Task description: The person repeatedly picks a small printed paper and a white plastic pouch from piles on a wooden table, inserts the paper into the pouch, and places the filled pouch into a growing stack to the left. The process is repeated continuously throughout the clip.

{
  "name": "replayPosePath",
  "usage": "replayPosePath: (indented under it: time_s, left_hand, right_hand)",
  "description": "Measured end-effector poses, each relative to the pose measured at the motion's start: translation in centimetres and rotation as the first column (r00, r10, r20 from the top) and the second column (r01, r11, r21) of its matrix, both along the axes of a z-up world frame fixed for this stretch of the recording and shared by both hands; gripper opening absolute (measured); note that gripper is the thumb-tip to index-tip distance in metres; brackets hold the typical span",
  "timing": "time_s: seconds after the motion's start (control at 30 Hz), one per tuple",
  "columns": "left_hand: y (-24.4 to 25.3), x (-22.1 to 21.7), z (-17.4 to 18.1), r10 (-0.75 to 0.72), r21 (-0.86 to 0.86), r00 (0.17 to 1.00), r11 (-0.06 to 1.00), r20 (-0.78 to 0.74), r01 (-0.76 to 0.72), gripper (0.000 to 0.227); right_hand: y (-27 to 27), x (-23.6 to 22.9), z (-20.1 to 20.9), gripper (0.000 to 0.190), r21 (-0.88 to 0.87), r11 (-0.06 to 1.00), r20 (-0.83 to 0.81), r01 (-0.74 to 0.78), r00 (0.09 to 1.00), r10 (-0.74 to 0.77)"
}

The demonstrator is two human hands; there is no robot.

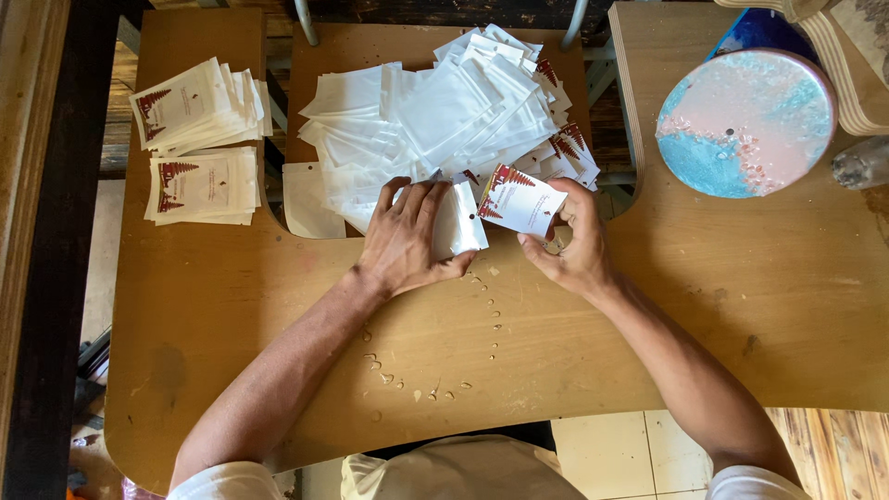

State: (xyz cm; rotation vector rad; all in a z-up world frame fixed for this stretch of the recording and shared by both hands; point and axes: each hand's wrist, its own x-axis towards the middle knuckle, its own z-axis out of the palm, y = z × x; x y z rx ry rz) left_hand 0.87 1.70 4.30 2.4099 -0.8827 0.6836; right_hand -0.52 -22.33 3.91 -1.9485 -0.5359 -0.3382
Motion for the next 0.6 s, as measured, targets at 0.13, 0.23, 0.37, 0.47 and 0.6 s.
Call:
replayPosePath:
  time_s: [0.13,0.23,0.37,0.47,0.6]
  left_hand:
    - [0.03,-0.01,0.12,-0.007,0.002,0.999,1.000,-0.034,0.007,0.079]
    - [0.02,-0.01,0.01,0.003,0.007,1.000,1.000,-0.024,-0.003,0.079]
    - [0.04,-0.03,0.01,0.002,0.012,1.000,1.000,-0.019,-0.002,0.079]
    - [-0.03,-0.03,0.14,0.000,0.011,1.000,1.000,-0.020,0.000,0.079]
    - [-0.07,-0.02,0.15,-0.005,0.012,1.000,1.000,-0.024,0.005,0.078]
  right_hand:
    - [-0.11,0.07,-0.22,0.067,-0.003,1.000,0.011,0.015,1.000,-0.015]
    - [-0.07,0.11,-0.21,0.067,0.010,1.000,0.012,-0.001,1.000,0.001]
    - [0.20,-0.27,-0.12,0.067,0.021,1.000,-0.006,-0.005,1.000,0.005]
    - [0.16,-0.09,-0.43,0.068,0.030,1.000,-0.008,0.000,1.000,0.000]
    - [-0.23,0.00,-0.68,0.067,0.008,0.999,-0.052,0.037,0.998,-0.036]
